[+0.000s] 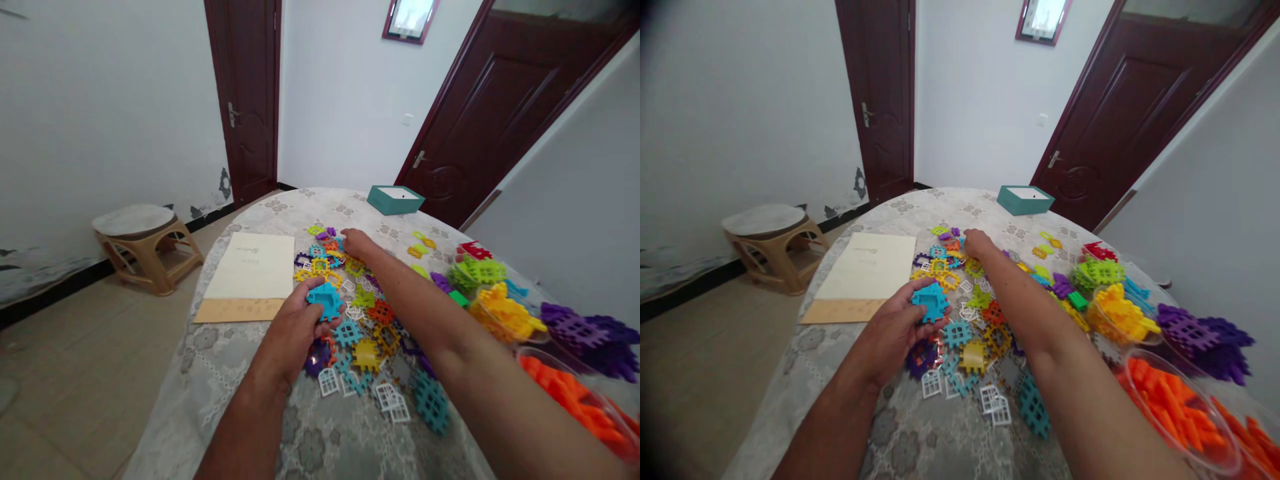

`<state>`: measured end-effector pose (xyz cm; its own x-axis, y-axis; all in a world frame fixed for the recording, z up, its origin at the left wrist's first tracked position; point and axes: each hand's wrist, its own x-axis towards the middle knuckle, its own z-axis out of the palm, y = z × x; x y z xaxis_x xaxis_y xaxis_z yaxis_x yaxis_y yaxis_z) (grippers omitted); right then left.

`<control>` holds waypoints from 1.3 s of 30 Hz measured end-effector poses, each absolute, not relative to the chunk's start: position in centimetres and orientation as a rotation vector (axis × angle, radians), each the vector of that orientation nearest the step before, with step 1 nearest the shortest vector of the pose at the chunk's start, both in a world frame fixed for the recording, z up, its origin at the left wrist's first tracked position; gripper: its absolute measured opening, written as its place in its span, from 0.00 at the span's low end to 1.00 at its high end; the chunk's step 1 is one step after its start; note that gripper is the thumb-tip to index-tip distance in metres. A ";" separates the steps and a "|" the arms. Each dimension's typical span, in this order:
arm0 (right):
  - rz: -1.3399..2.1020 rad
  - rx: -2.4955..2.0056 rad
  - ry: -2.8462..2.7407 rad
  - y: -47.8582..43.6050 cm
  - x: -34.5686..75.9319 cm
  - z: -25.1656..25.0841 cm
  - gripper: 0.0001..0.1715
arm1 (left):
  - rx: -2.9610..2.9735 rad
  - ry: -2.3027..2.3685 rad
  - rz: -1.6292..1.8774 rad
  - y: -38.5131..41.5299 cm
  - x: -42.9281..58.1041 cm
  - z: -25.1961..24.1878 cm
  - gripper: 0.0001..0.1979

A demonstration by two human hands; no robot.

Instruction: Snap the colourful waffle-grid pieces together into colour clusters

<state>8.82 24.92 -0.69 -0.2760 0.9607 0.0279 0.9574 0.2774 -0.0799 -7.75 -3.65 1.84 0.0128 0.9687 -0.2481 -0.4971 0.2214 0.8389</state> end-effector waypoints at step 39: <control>-0.006 -1.776 -2.294 18.4 11.4 0.2 0.14 | 0.672 1.053 1.263 -3.2 -7.5 1.6 0.27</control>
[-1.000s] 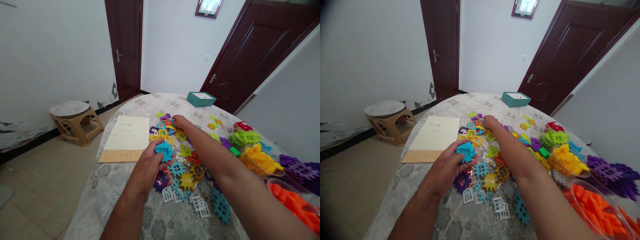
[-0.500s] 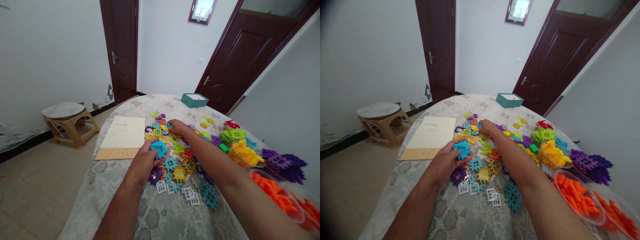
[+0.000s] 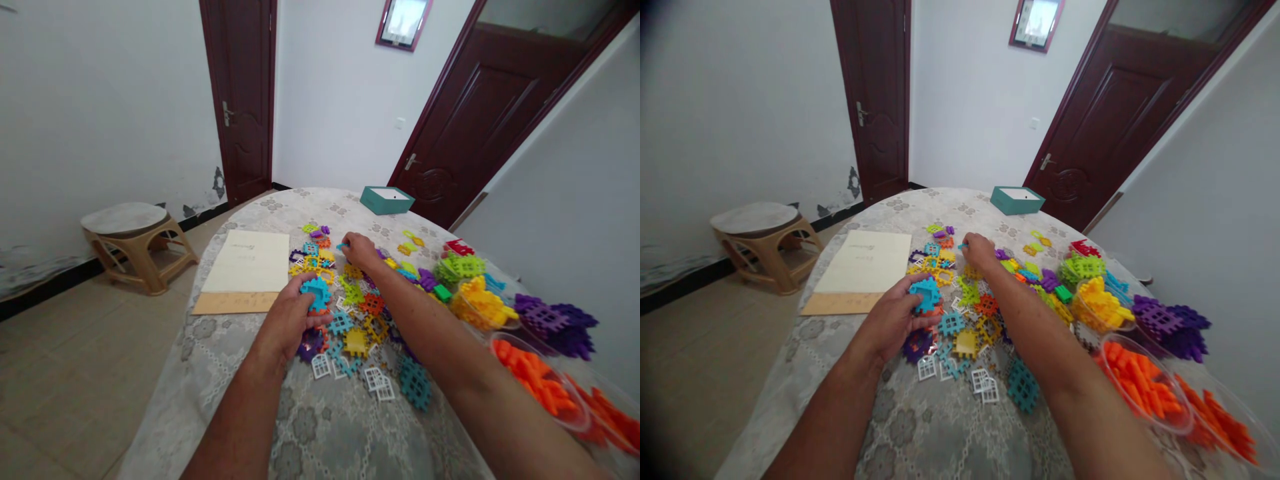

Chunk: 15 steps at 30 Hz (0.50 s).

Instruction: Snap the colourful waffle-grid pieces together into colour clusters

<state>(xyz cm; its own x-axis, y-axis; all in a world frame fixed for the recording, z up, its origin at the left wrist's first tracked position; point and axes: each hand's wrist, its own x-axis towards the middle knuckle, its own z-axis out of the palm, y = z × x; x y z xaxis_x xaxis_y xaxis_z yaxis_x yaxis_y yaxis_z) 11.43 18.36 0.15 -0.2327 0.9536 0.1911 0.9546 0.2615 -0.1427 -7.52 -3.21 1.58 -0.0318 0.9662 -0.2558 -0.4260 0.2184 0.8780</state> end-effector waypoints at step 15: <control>1.317 -1.157 -1.374 2.1 9.9 1.9 0.24 | 0.462 0.782 1.343 -2.8 -7.6 0.9 0.28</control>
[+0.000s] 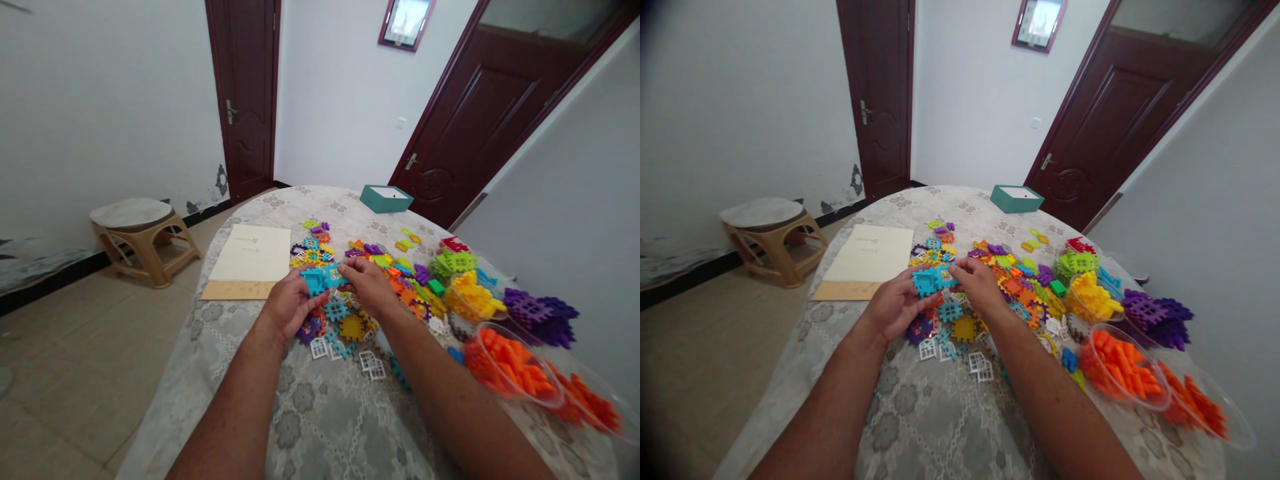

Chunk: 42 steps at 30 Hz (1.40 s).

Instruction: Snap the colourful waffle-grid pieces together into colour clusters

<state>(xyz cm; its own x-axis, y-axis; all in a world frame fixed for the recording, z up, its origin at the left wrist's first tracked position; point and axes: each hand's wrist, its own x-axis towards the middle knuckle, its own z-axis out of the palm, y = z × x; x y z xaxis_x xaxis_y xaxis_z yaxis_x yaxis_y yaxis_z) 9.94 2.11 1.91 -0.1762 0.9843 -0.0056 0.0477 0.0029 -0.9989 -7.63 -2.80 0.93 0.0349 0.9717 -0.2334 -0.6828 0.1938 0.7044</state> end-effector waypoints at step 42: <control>0.617 -1.414 -1.711 2.1 15.2 0.3 0.18 | 0.330 0.806 1.434 -2.5 -7.6 0.5 0.27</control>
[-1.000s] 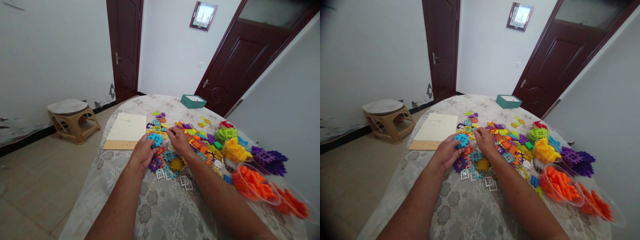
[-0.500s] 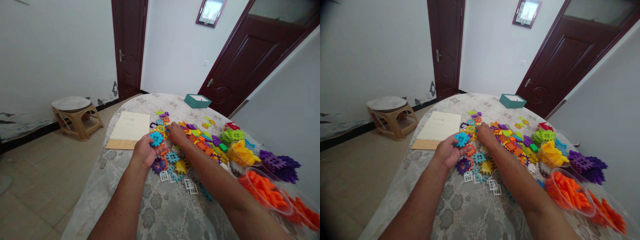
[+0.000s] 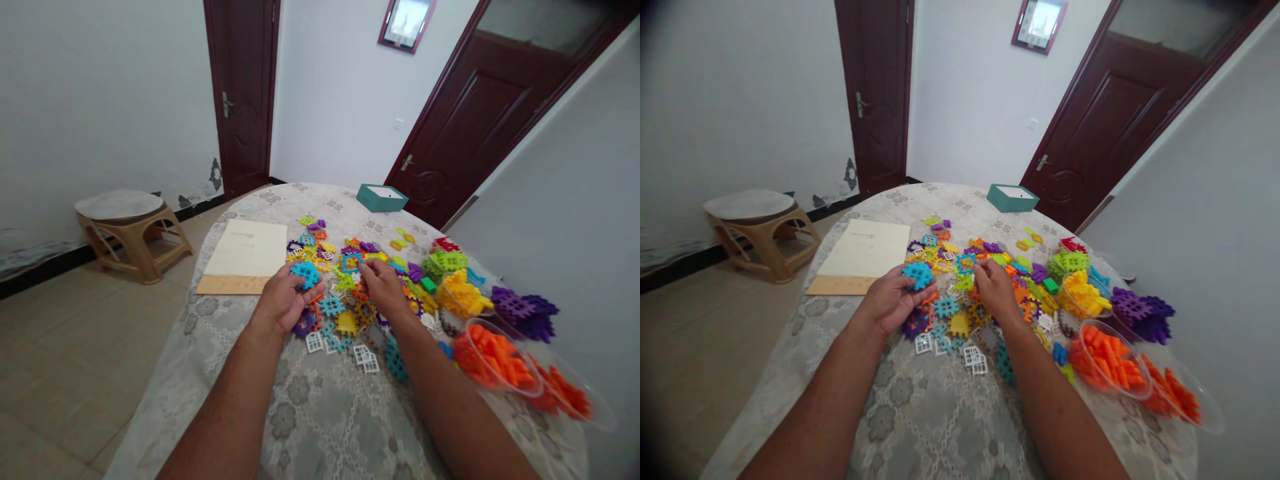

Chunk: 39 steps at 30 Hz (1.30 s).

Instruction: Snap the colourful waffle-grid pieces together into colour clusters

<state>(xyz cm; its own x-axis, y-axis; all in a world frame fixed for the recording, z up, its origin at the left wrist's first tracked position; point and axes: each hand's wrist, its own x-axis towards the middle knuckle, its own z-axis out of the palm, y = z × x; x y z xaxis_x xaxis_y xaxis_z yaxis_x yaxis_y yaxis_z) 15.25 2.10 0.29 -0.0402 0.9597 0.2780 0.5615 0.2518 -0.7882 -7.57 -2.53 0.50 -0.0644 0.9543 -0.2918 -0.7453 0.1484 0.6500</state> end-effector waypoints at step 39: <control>0.317 -0.963 -2.097 -3.9 10.1 -3.6 0.14 | 0.743 0.879 1.262 -3.4 -6.2 1.0 0.26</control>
